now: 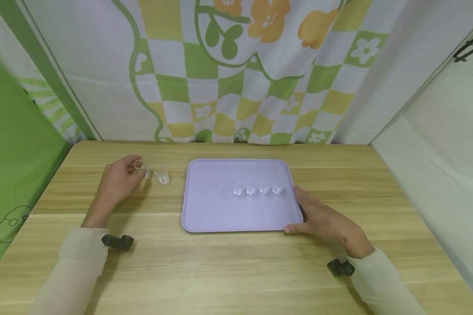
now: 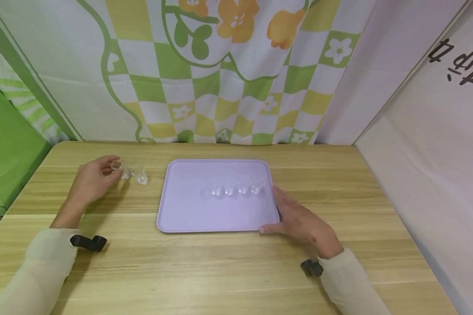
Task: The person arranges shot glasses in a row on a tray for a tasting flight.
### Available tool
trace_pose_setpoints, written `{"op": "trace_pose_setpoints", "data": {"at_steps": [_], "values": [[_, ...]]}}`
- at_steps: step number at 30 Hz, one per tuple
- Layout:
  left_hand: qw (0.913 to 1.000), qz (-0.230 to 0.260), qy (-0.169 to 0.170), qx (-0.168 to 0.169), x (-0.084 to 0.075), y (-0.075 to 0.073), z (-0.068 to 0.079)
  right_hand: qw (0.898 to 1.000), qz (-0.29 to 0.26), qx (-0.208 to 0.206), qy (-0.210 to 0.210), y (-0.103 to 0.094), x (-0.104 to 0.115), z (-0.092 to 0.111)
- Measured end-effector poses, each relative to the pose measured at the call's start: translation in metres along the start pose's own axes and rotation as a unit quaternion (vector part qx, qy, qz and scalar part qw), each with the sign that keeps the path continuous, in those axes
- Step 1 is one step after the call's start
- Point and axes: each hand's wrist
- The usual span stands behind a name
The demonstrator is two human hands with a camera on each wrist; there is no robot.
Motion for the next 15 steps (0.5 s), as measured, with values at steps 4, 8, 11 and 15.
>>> {"op": "trace_pose_setpoints", "data": {"at_steps": [4, 8, 11, 15], "values": [[1.0000, 0.007, -0.006, -0.003, -0.001, -0.002, 0.002, 1.000, -0.001, -0.001, -0.001, 0.000, 0.000, 0.000], [0.9999, 0.009, -0.007, -0.007, -0.004, -0.006, 0.003, 1.000, 0.001, -0.001, -0.001, 0.001, -0.001, 0.000], [0.9998, 0.012, -0.003, -0.014, -0.008, -0.009, 0.004, 1.000, 0.002, -0.002, -0.003, 0.001, -0.001, 0.000], [0.9995, 0.019, 0.004, -0.024, -0.016, -0.014, 0.006, 1.000, 0.004, -0.004, -0.006, 0.001, -0.001, -0.001]]}}
Point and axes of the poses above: each hand's wrist, its own z-axis away from the middle knuckle, its own y-axis out of the palm, x = y × z
